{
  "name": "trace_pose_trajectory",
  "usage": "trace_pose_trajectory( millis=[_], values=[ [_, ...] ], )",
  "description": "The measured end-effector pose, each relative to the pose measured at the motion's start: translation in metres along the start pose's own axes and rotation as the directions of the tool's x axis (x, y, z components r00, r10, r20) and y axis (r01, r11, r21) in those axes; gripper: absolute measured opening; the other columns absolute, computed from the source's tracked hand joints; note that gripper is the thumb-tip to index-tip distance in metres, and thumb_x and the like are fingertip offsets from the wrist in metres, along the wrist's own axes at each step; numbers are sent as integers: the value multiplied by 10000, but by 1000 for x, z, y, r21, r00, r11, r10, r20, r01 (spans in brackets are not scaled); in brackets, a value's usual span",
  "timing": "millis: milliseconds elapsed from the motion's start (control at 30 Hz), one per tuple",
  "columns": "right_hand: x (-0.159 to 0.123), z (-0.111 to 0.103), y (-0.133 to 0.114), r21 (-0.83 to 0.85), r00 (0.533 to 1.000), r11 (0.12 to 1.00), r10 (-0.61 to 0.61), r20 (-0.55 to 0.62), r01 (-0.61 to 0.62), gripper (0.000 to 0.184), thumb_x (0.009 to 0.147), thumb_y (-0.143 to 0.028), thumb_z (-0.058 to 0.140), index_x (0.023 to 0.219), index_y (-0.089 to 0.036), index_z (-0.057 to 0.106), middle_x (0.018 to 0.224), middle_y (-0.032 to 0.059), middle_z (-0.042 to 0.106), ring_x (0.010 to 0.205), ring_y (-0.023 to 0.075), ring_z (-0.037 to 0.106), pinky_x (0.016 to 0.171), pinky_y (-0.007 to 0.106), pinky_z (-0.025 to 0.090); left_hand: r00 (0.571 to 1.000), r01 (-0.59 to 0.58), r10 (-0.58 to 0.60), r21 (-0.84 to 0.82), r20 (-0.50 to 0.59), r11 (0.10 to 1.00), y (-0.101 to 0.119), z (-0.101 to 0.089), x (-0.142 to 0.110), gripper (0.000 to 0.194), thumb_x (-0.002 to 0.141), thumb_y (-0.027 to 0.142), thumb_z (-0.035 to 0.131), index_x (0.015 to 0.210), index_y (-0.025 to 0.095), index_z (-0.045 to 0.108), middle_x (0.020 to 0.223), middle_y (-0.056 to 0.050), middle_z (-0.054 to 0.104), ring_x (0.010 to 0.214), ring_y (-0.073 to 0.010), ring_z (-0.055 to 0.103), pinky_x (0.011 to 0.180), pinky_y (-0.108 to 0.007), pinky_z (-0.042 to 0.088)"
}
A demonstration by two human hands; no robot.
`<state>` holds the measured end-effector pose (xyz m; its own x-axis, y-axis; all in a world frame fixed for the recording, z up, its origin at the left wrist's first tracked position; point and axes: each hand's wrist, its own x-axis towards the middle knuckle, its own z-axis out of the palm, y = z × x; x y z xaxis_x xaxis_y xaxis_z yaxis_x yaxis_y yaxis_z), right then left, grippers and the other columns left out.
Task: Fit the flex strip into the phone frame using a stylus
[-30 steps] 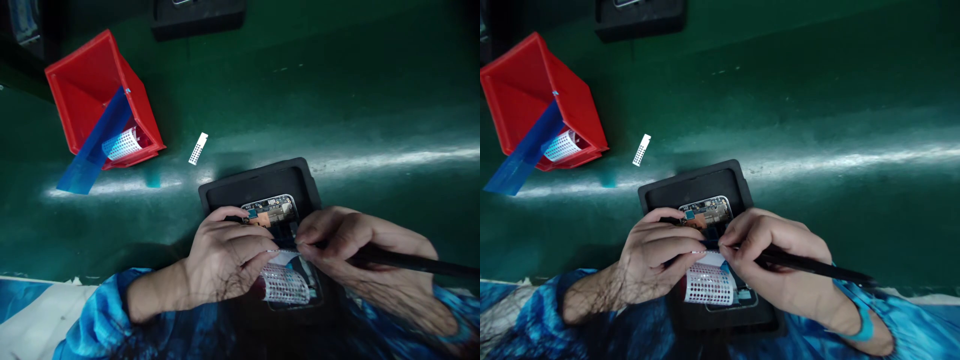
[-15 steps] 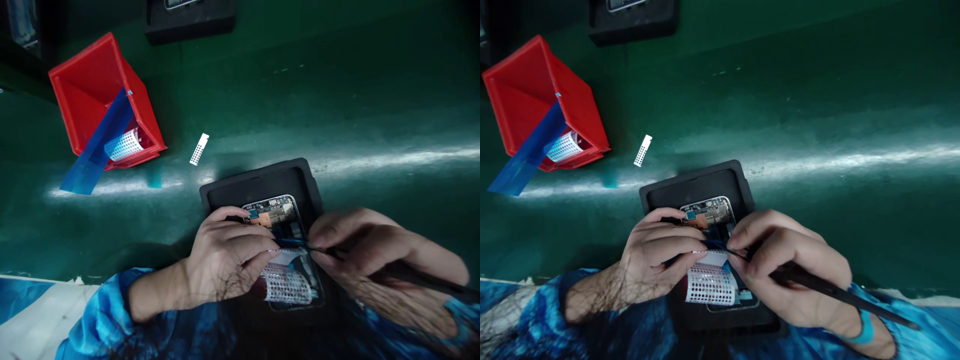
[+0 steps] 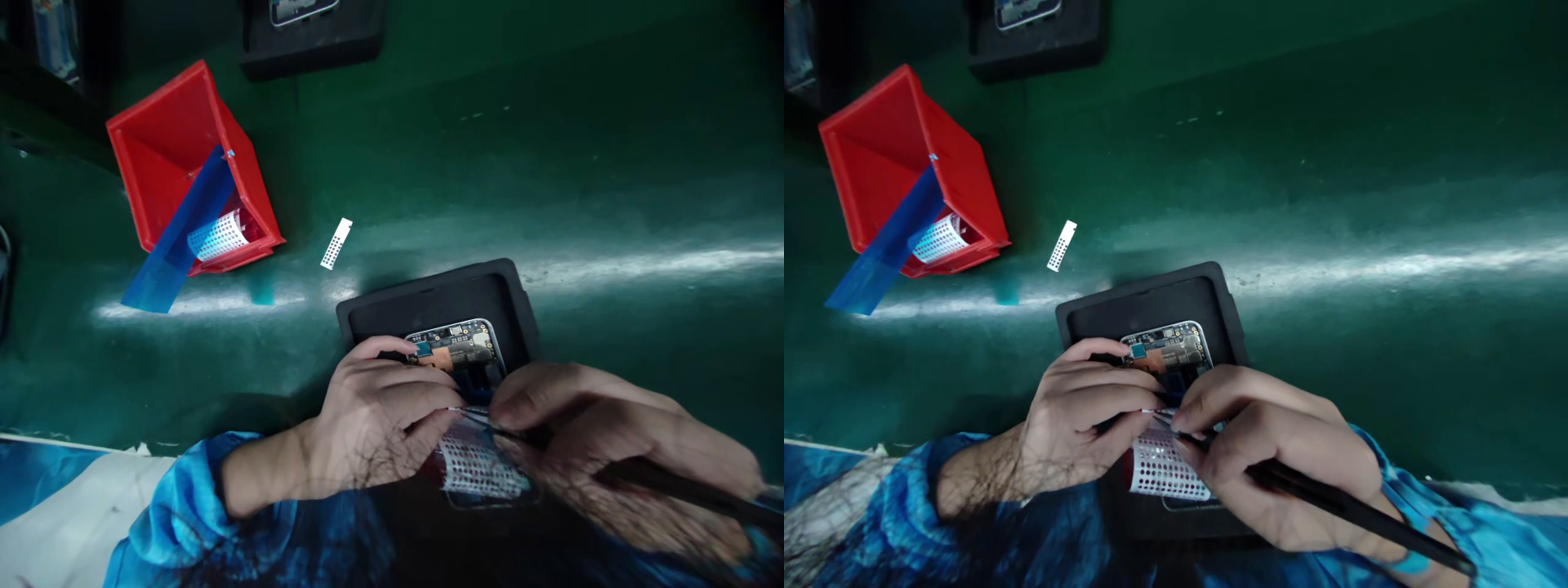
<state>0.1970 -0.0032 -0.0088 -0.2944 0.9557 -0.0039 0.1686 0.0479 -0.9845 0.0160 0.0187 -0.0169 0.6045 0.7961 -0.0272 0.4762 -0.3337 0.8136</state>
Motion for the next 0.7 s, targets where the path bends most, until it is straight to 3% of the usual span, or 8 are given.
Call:
trace_pose_trajectory(
  millis=[67, 467, 700],
  values=[
    [1, -2, 3, -34, 995, 997, -66, 74, 68, 373, 446, 42, 576, 655, -256, 494, 719, 1, 573, 688, 198, 571, 535, 326, 510, 1000, -3, 3, 1, -5, 1000, 0, 0, 0, 100, 695, 175, 480, 733, 194, 571, 762, 61, 656, 676, -44, 576, 856, -240, 379],
    [-3, -3, 7, 45, 996, 997, -65, 63, 62, 360, 496, 21, 556, 697, -274, 511, 681, 20, 572, 669, 223, 567, 525, 364, 506, 1000, -8, 8, 4, -25, 1000, 0, 3, -1, 98, 696, 185, 474, 718, 207, 567, 754, 76, 656, 678, -43, 582, 857, -233, 385],
    [-5, -2, 8, 12, 1000, 1000, -18, -2, 18, 387, 437, 46, 569, 620, -290, 506, 671, 4, 569, 633, 230, 566, 502, 369, 506, 998, 22, -23, -16, -53, 1000, 1, 5, -1, 90, 681, 174, 492, 698, 212, 572, 743, 70, 661, 649, -39, 573, 857, -238, 387]
  ],
)
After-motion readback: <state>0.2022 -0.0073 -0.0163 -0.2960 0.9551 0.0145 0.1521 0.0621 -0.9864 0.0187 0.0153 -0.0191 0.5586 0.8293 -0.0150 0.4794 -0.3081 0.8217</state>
